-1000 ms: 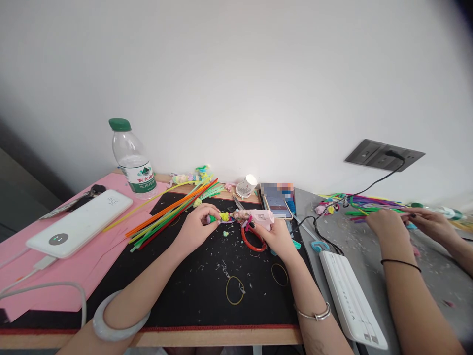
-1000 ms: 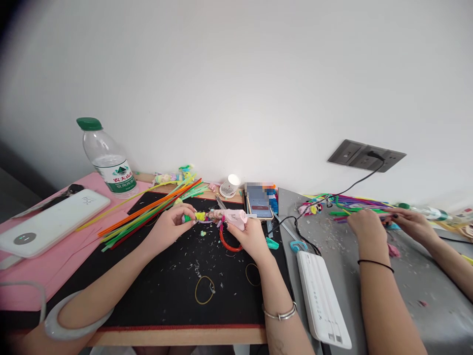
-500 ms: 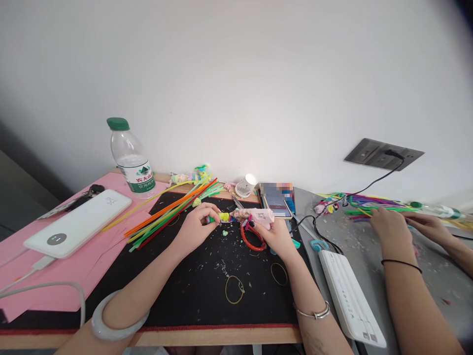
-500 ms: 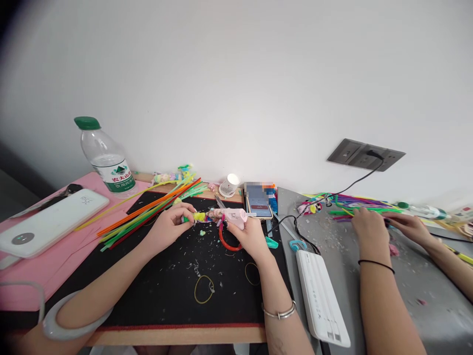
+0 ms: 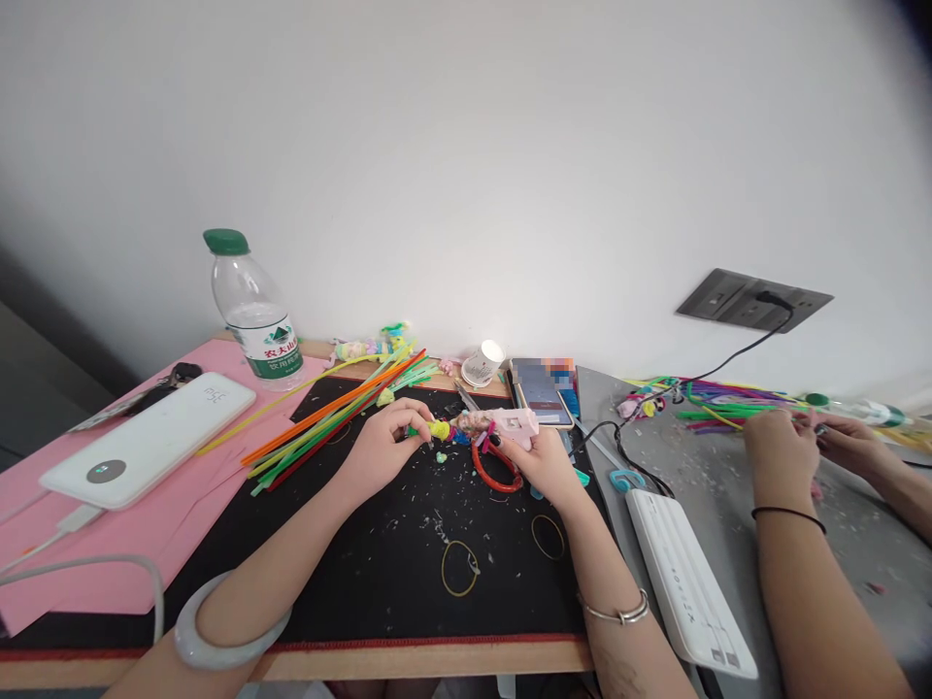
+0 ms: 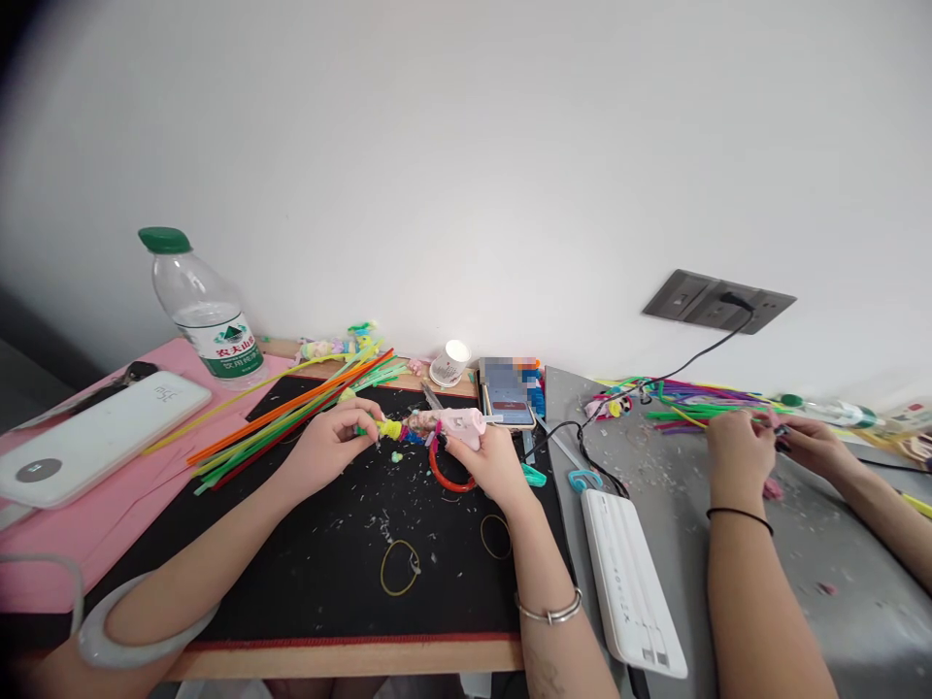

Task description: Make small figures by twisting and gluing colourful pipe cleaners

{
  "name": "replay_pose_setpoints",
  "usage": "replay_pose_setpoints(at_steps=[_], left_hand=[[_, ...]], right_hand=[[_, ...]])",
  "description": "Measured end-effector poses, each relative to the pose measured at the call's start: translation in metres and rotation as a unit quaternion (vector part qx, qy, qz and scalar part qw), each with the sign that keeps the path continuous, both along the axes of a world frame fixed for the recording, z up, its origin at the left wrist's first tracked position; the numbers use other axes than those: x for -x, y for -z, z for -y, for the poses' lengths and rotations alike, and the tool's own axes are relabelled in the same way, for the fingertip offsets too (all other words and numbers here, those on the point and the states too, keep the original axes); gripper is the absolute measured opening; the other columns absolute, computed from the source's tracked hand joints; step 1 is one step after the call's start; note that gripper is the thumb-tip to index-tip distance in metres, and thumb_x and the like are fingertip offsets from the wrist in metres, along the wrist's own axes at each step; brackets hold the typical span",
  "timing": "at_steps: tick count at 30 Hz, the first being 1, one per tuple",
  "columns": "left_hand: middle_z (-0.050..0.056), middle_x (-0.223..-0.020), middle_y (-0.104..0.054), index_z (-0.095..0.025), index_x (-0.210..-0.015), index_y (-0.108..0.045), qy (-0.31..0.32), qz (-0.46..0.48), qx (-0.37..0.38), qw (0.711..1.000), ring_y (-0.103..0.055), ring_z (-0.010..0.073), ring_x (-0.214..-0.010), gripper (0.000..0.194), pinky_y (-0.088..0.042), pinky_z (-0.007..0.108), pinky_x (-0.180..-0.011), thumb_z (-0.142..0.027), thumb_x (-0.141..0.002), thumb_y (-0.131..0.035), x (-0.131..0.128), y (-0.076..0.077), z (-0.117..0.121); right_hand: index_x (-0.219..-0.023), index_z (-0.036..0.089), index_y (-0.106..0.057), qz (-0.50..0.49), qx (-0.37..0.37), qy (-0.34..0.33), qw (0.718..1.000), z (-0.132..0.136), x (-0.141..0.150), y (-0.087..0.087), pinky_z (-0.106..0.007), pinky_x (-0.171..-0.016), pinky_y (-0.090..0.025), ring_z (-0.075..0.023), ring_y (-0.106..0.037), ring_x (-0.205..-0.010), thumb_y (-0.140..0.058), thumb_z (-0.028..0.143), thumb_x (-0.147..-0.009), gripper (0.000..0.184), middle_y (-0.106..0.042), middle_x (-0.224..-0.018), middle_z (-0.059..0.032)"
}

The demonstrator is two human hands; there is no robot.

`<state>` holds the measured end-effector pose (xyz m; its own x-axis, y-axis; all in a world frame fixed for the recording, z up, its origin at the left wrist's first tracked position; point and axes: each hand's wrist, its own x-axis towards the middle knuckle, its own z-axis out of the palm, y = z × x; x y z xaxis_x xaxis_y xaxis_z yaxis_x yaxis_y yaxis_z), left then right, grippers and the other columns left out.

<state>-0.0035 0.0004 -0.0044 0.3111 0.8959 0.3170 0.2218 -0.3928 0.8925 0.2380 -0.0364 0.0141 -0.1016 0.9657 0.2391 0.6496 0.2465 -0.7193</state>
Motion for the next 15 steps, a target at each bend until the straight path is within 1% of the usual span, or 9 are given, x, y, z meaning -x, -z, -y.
replay_pose_setpoints(at_steps=[5, 7, 9, 10, 12, 13, 15], left_hand=[[0.005, -0.093, -0.056, -0.018, -0.06, -0.059, 0.031, 0.039, 0.032, 0.998, -0.055, 0.0172, -0.082, 0.013, -0.041, 0.028, -0.065, -0.013, -0.072, -0.058, 0.0008, -0.0021, 0.0001], [0.004, -0.093, -0.056, -0.018, -0.059, -0.058, 0.046, 0.072, 0.063, 0.994, -0.054, 0.0161, -0.082, 0.013, -0.041, 0.028, -0.067, -0.012, -0.07, -0.06, 0.0011, -0.0026, 0.0003], [0.003, -0.093, -0.055, -0.017, -0.058, -0.058, 0.055, 0.126, 0.111, 0.984, -0.054, 0.0148, -0.083, 0.013, -0.041, 0.027, -0.07, -0.011, -0.068, -0.064, 0.0013, -0.0029, 0.0004], [0.002, -0.094, -0.055, -0.017, -0.058, -0.058, 0.056, 0.161, 0.142, 0.975, -0.054, 0.0143, -0.083, 0.013, -0.041, 0.026, -0.071, -0.011, -0.066, -0.067, 0.0012, -0.003, 0.0002], [0.001, -0.097, -0.056, -0.017, -0.06, -0.058, 0.046, 0.244, 0.207, 0.946, -0.055, 0.0135, -0.084, 0.016, -0.042, 0.026, -0.073, -0.01, -0.061, -0.072, 0.0011, -0.0035, -0.0006], [0.001, -0.098, -0.056, -0.017, -0.06, -0.058, 0.035, 0.285, 0.235, 0.928, -0.055, 0.0129, -0.084, 0.017, -0.043, 0.026, -0.074, -0.01, -0.059, -0.074, 0.0011, -0.0039, -0.0014], [-0.001, -0.095, -0.058, -0.018, -0.064, -0.061, 0.004, 0.353, 0.278, 0.893, -0.057, 0.0118, -0.08, 0.02, -0.045, 0.027, -0.076, -0.01, -0.055, -0.077, 0.0014, -0.0046, -0.0036]], right_hand=[[-0.073, 0.013, -0.061, -0.018, 0.031, 0.005, 0.999, 0.0009, -0.002, -0.0012, -0.022, -0.056, -0.037, -0.0124, -0.047, -0.059, -0.055, 0.033, -0.078, 0.022, -0.056, -0.063, 0.0003], [-0.069, 0.013, -0.058, -0.039, 0.054, 0.005, 0.998, 0.0014, -0.0037, -0.0011, -0.022, -0.051, -0.034, -0.0104, -0.042, -0.054, -0.054, 0.035, -0.078, 0.023, -0.051, -0.057, 0.002], [-0.066, 0.014, -0.055, -0.058, 0.085, -0.007, 0.995, 0.0021, -0.0057, -0.0013, -0.021, -0.048, -0.031, -0.0094, -0.038, -0.049, -0.053, 0.037, -0.079, 0.026, -0.046, -0.05, 0.0036], [-0.065, 0.015, -0.054, -0.064, 0.101, -0.015, 0.993, 0.0025, -0.0066, -0.0015, -0.021, -0.046, -0.029, -0.0091, -0.037, -0.047, -0.052, 0.038, -0.079, 0.028, -0.044, -0.048, 0.0041], [-0.065, 0.015, -0.055, -0.067, 0.119, -0.027, 0.99, 0.0031, -0.0078, -0.0023, -0.021, -0.045, -0.028, -0.0091, -0.036, -0.046, -0.052, 0.039, -0.08, 0.028, -0.044, -0.047, 0.0042], [-0.067, 0.015, -0.055, -0.064, 0.116, -0.024, 0.991, 0.0032, -0.0082, -0.0027, -0.021, -0.045, -0.028, -0.0093, -0.037, -0.046, -0.052, 0.039, -0.079, 0.027, -0.045, -0.048, 0.0039], [-0.07, 0.014, -0.058, -0.053, 0.093, 0.001, 0.994, 0.0027, -0.0092, -0.0036, -0.021, -0.047, -0.03, -0.0098, -0.039, -0.049, -0.053, 0.038, -0.078, 0.026, -0.048, -0.052, 0.003]])
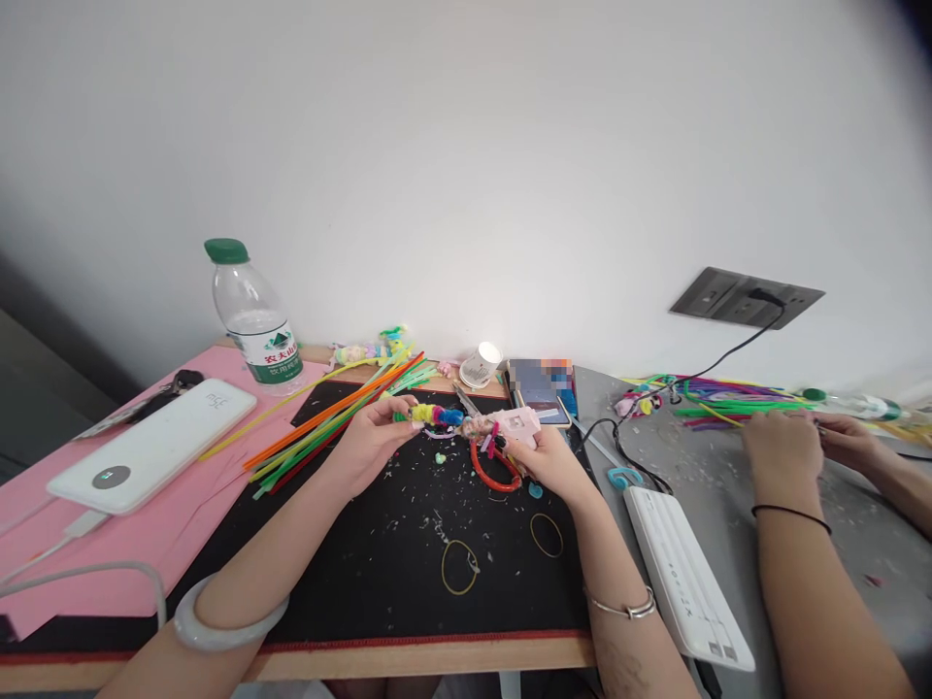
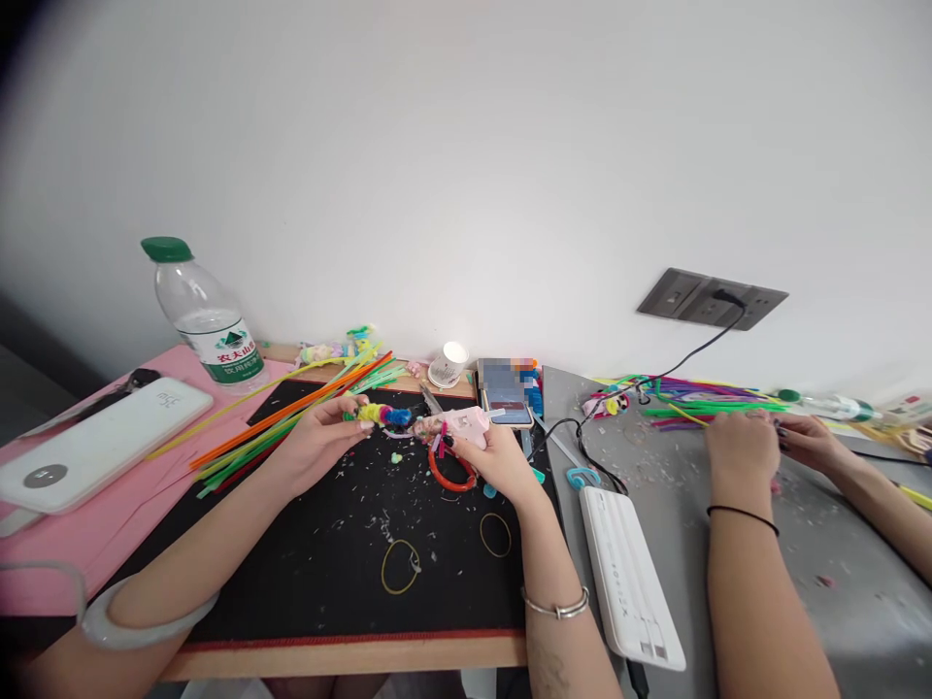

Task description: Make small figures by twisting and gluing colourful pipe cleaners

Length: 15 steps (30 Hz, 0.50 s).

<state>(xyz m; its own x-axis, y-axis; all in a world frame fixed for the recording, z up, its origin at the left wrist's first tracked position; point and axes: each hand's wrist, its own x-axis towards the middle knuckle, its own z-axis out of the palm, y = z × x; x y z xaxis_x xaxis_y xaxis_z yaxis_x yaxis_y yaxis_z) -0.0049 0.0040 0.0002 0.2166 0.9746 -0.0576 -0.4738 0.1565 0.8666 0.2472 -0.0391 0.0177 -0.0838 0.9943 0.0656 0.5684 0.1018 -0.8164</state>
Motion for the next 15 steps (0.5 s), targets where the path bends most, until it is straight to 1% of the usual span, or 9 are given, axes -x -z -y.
replay_pose_setpoints(at_steps=[2, 4, 6, 8, 10, 12, 15], left_hand=[[-0.001, -0.085, -0.061, -0.02, -0.07, -0.063, -0.031, 0.031, 0.042, 0.998, -0.058, 0.0119, -0.076, 0.023, -0.046, 0.028, -0.074, -0.01, -0.055, -0.078, 0.001, 0.0, -0.003], [-0.001, -0.074, -0.063, -0.02, -0.076, -0.064, -0.052, 0.042, 0.072, 0.995, -0.059, 0.0129, -0.073, 0.024, -0.046, 0.028, -0.071, -0.01, -0.057, -0.076, 0.002, 0.0, -0.005], [0.0, -0.069, -0.063, -0.019, -0.08, -0.064, -0.073, 0.045, 0.085, 0.993, -0.059, 0.0127, -0.071, 0.025, -0.046, 0.025, -0.067, -0.009, -0.059, -0.073, 0.003, 0.0, -0.006], [0.0, -0.069, -0.062, -0.018, -0.084, -0.063, -0.09, 0.05, 0.09, 0.991, -0.058, 0.0114, -0.07, 0.027, -0.045, 0.023, -0.065, -0.009, -0.06, -0.071, 0.005, 0.001, -0.007], [-0.001, -0.069, -0.061, -0.017, -0.087, -0.063, -0.103, 0.058, 0.099, 0.988, -0.058, 0.0105, -0.069, 0.027, -0.045, 0.021, -0.064, -0.01, -0.061, -0.068, 0.006, 0.001, -0.008], [-0.001, -0.07, -0.06, -0.017, -0.085, -0.063, -0.114, 0.07, 0.109, 0.985, -0.058, 0.0103, -0.068, 0.024, -0.046, 0.022, -0.064, -0.012, -0.061, -0.064, 0.007, 0.0, -0.009], [-0.001, -0.069, -0.06, -0.017, -0.081, -0.063, -0.13, 0.086, 0.113, 0.981, -0.056, 0.0099, -0.065, 0.019, -0.046, 0.022, -0.064, -0.015, -0.062, -0.061, 0.008, 0.0, -0.011]], right_hand=[[-0.071, 0.013, -0.06, 0.022, -0.035, 0.05, 0.998, -0.001, -0.003, -0.001, -0.022, -0.048, -0.031, -0.0107, -0.04, -0.051, -0.054, 0.04, -0.077, 0.028, -0.05, -0.054, 0.0017], [-0.075, 0.012, -0.064, 0.052, -0.077, 0.111, 0.989, -0.003, -0.008, -0.002, -0.023, -0.051, -0.034, -0.0126, -0.044, -0.054, -0.054, 0.041, -0.076, 0.031, -0.055, -0.058, -0.0004], [-0.087, 0.013, -0.067, 0.091, -0.12, 0.166, 0.975, -0.005, -0.017, -0.002, -0.025, -0.057, -0.038, -0.0154, -0.05, -0.059, -0.053, 0.041, -0.077, 0.034, -0.061, -0.066, -0.0028], [-0.099, 0.016, -0.066, 0.137, -0.142, 0.215, 0.957, -0.006, -0.028, -0.003, -0.027, -0.062, -0.04, -0.018, -0.054, -0.065, -0.05, 0.04, -0.079, 0.035, -0.065, -0.074, -0.0046], [-0.107, 0.017, -0.063, 0.175, -0.151, 0.261, 0.937, -0.007, -0.04, -0.002, -0.031, -0.069, -0.04, -0.0222, -0.058, -0.076, -0.051, 0.038, -0.079, 0.038, -0.068, -0.089, -0.0097], [-0.116, 0.015, -0.06, 0.204, -0.145, 0.322, 0.913, -0.008, -0.051, 0.001, -0.036, -0.073, -0.039, -0.0273, -0.058, -0.088, -0.051, 0.035, -0.08, 0.043, -0.065, -0.103, -0.0166], [-0.12, 0.015, -0.059, 0.241, -0.075, 0.436, 0.864, -0.012, -0.064, 0.009, -0.045, -0.071, -0.035, -0.0339, -0.056, -0.093, -0.053, 0.028, -0.077, 0.045, -0.062, -0.106, -0.0238]])
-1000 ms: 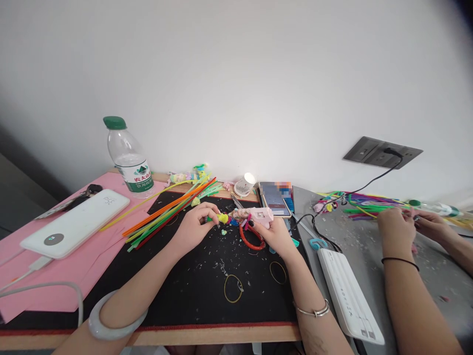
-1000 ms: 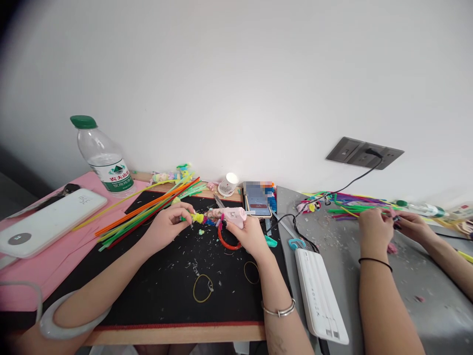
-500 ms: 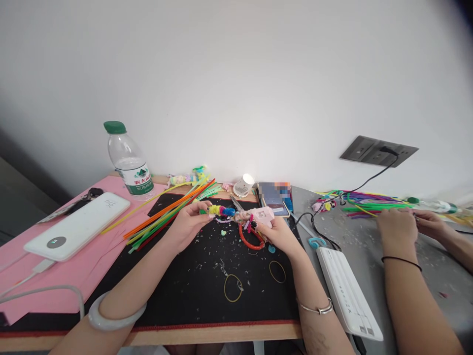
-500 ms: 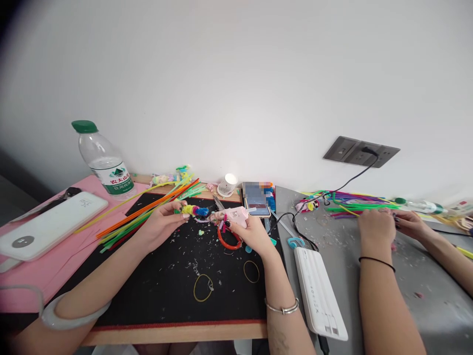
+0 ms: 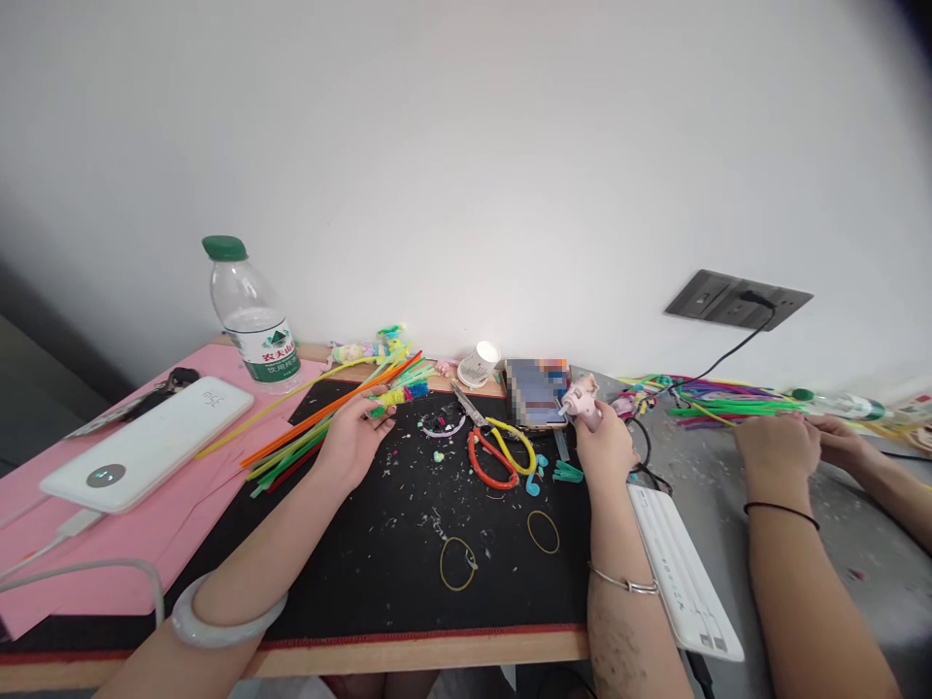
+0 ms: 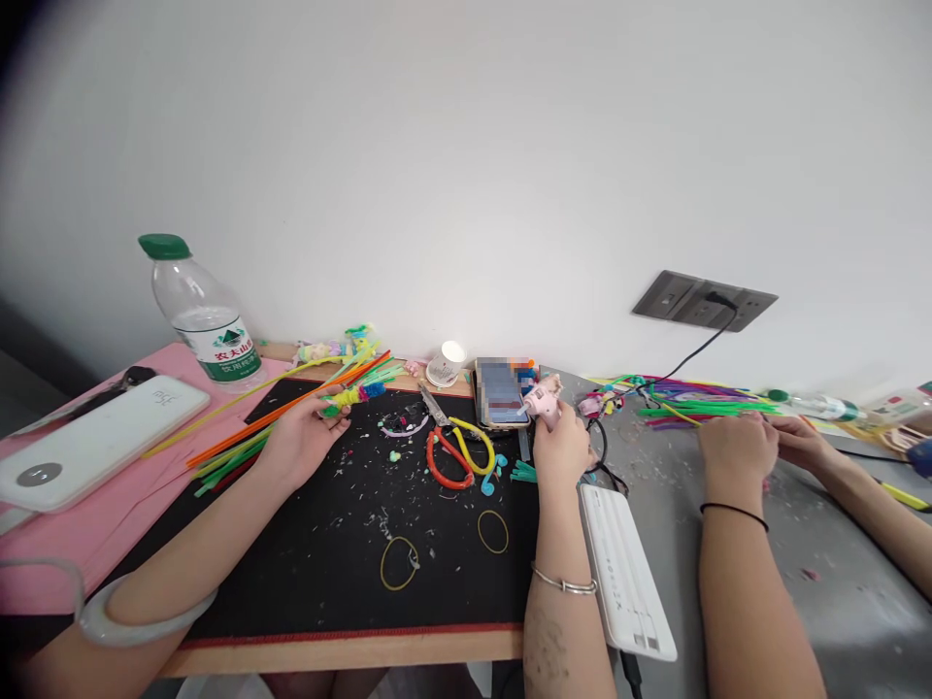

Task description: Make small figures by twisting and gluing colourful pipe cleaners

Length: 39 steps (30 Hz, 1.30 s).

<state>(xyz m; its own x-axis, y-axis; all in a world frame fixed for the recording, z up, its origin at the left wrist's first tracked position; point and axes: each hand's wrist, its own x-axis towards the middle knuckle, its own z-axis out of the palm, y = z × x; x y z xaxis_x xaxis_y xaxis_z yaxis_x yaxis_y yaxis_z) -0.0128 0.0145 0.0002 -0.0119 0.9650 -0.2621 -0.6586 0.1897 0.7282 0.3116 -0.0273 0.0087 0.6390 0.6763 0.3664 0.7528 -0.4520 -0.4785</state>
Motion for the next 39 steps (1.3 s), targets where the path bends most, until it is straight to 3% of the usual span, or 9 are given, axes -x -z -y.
replay_pose_setpoints(at_steps=[3, 9, 11, 12, 13, 17, 24, 30, 39], left_hand=[[-0.001, -0.069, -0.059, -0.017, -0.08, -0.064, -0.023, 0.005, -0.004, 1.0, -0.055, 0.0094, -0.063, 0.016, -0.046, 0.022, -0.064, -0.016, -0.065, -0.061, 0.001, 0.001, -0.001], [-0.002, -0.077, -0.062, -0.02, -0.084, -0.063, -0.057, -0.045, -0.038, 0.997, -0.057, 0.0103, -0.067, 0.017, -0.045, 0.023, -0.066, -0.021, -0.067, -0.067, -0.001, 0.004, -0.001], [-0.002, -0.079, -0.062, -0.02, -0.086, -0.062, -0.059, -0.067, -0.053, 0.995, -0.058, 0.0102, -0.069, 0.021, -0.045, 0.023, -0.068, -0.023, -0.066, -0.069, -0.002, 0.004, 0.0], [-0.001, -0.08, -0.062, -0.02, -0.087, -0.062, -0.058, -0.078, -0.057, 0.994, -0.059, 0.0102, -0.071, 0.023, -0.045, 0.023, -0.069, -0.023, -0.066, -0.07, -0.002, 0.004, 0.001], [-0.001, -0.081, -0.062, -0.02, -0.088, -0.061, -0.055, -0.087, -0.06, 0.993, -0.06, 0.0104, -0.072, 0.025, -0.045, 0.024, -0.07, -0.024, -0.066, -0.071, -0.003, 0.004, 0.001], [-0.001, -0.079, -0.062, -0.018, -0.085, -0.061, -0.026, -0.104, -0.051, 0.993, -0.061, 0.0117, -0.076, 0.023, -0.047, 0.025, -0.074, -0.025, -0.066, -0.072, -0.005, 0.005, 0.003], [0.001, -0.08, -0.065, -0.018, -0.078, -0.061, 0.038, -0.089, -0.036, 0.995, -0.064, 0.0138, -0.079, 0.017, -0.049, 0.028, -0.08, -0.018, -0.067, -0.073, -0.008, 0.008, 0.005], [0.003, -0.081, -0.067, -0.018, -0.077, -0.056, 0.052, -0.047, 0.006, 0.998, -0.068, 0.0169, -0.086, 0.012, -0.052, 0.029, -0.083, -0.009, -0.074, -0.064, -0.009, 0.002, 0.006], [0.01, -0.103, -0.069, -0.017, -0.085, -0.062, 0.12, -0.003, 0.05, 0.992, -0.069, 0.02, -0.093, 0.003, -0.055, 0.029, -0.081, -0.017, -0.082, -0.06, -0.013, 0.002, 0.009]], right_hand=[[-0.111, 0.013, -0.066, -0.013, 0.037, 0.082, 0.996, -0.002, -0.009, 0.007, -0.048, -0.069, -0.032, -0.0372, -0.053, -0.096, -0.056, 0.018, -0.072, 0.04, -0.059, -0.105, -0.0276], [-0.117, 0.013, -0.061, 0.07, -0.071, 0.021, 0.995, 0.004, 0.014, 0.001, -0.048, -0.084, -0.036, -0.0374, -0.044, -0.11, -0.052, 0.02, -0.077, 0.041, -0.05, -0.123, -0.0218], [-0.108, 0.013, -0.063, 0.103, -0.133, -0.126, 0.978, 0.004, 0.037, -0.002, -0.045, -0.086, -0.037, -0.0316, -0.048, -0.104, -0.047, 0.021, -0.085, 0.03, -0.057, -0.111, -0.0191], [-0.104, 0.013, -0.064, 0.11, -0.119, -0.264, 0.951, 0.002, 0.05, -0.002, -0.043, -0.086, -0.037, -0.0285, -0.05, -0.1, -0.043, 0.018, -0.087, 0.027, -0.06, -0.103, -0.017], [-0.097, 0.017, -0.066, 0.115, -0.099, -0.333, 0.931, -0.001, 0.063, -0.001, -0.038, -0.086, -0.039, -0.0243, -0.053, -0.095, -0.045, 0.017, -0.088, 0.023, -0.063, -0.097, -0.0116], [-0.097, 0.024, -0.065, 0.155, -0.006, -0.474, 0.867, -0.011, 0.108, 0.013, -0.037, -0.082, -0.039, -0.0239, -0.052, -0.1, -0.055, 0.016, -0.085, 0.018, -0.064, -0.103, -0.0066], [-0.089, 0.02, -0.059, 0.139, 0.017, -0.48, 0.866, -0.011, 0.119, 0.02, -0.039, -0.084, -0.038, -0.0243, -0.049, -0.1, -0.048, 0.014, -0.088, 0.013, -0.064, -0.1, -0.0085], [-0.092, 0.02, -0.06, -0.018, -0.062, -0.463, 0.884, -0.005, 0.112, 0.011, -0.034, -0.083, -0.043, -0.0204, -0.058, -0.091, -0.045, 0.016, -0.088, 0.016, -0.066, -0.092, -0.0066], [-0.094, 0.02, -0.066, -0.265, -0.133, -0.434, 0.851, 0.006, 0.124, 0.007, -0.029, -0.074, -0.052, -0.0172, -0.066, -0.076, -0.049, 0.024, -0.086, 0.019, -0.07, -0.084, -0.0044]])
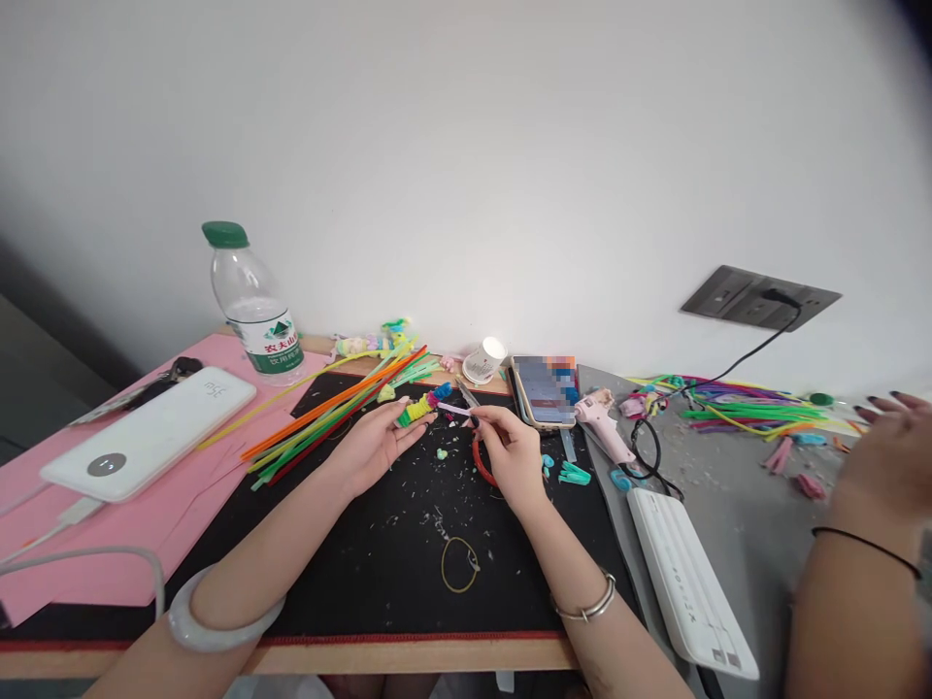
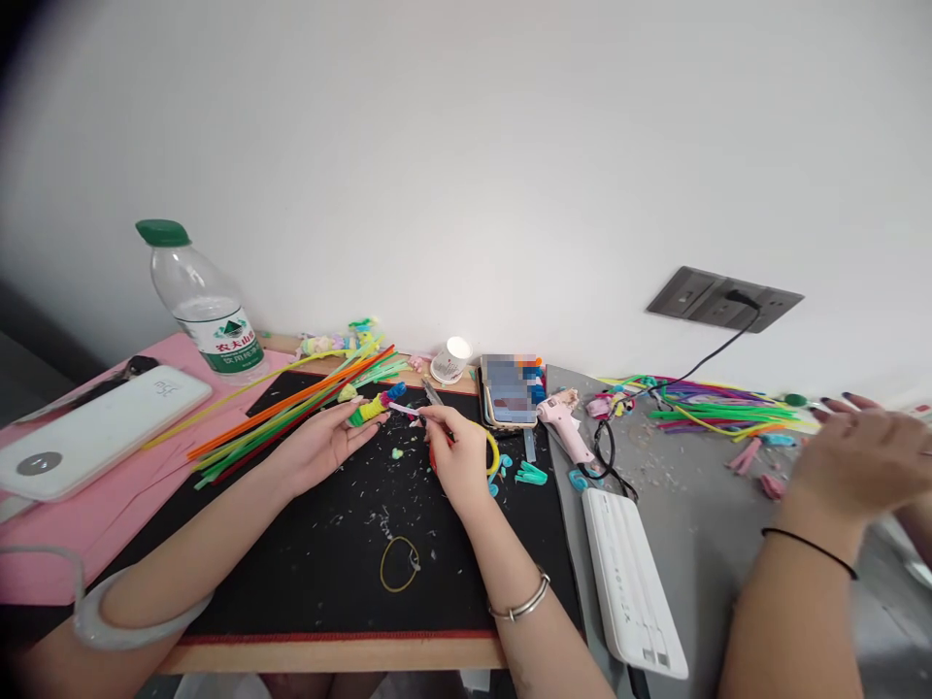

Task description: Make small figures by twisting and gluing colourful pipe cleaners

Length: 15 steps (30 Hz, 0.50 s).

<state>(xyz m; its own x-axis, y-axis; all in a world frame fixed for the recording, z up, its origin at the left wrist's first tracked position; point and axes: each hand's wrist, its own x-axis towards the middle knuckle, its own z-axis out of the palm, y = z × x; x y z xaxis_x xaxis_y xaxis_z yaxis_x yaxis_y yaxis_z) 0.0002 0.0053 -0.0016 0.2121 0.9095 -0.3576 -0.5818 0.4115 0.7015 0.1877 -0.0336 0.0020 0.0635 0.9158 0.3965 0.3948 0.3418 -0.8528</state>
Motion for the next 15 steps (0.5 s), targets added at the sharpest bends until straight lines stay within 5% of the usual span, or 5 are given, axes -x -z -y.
replay_pose_setpoints(at_steps=[6, 11, 15], left_hand=[[0.007, -0.094, -0.069, -0.018, -0.086, -0.064, 0.037, 0.03, 0.006, 0.999, -0.067, 0.0167, -0.09, 0.008, -0.054, 0.026, -0.079, -0.014, -0.082, -0.06, 0.0003, -0.0043, 0.0029], [-0.002, -0.066, -0.058, -0.023, -0.083, -0.065, 0.039, -0.023, -0.013, 0.999, -0.057, 0.0092, -0.056, 0.009, -0.047, 0.021, -0.051, -0.03, -0.077, -0.067, 0.0035, -0.0015, 0.0014], [-0.002, -0.062, -0.053, -0.02, -0.082, -0.068, 0.002, -0.023, -0.024, 0.999, -0.052, 0.0071, -0.054, 0.01, -0.045, 0.019, -0.051, -0.023, -0.073, -0.071, 0.0039, -0.0007, 0.0004]], right_hand=[[-0.089, 0.019, -0.066, -0.149, 0.059, -0.014, 0.987, -0.0001, 0.0087, -0.001, -0.032, -0.071, -0.055, -0.0175, -0.067, -0.068, -0.06, 0.027, -0.078, 0.015, -0.071, -0.079, -0.0043], [-0.083, 0.018, -0.065, -0.162, 0.063, -0.01, 0.985, 0.0006, 0.0059, -0.004, -0.031, -0.074, -0.053, -0.0179, -0.068, -0.075, -0.062, 0.027, -0.076, 0.012, -0.071, -0.075, -0.0043], [-0.081, 0.018, -0.065, -0.168, 0.07, 0.006, 0.983, 0.0018, 0.0041, -0.0046, -0.024, -0.055, -0.049, -0.0123, -0.06, -0.059, -0.065, 0.027, -0.073, 0.012, -0.066, -0.07, -0.0014]])
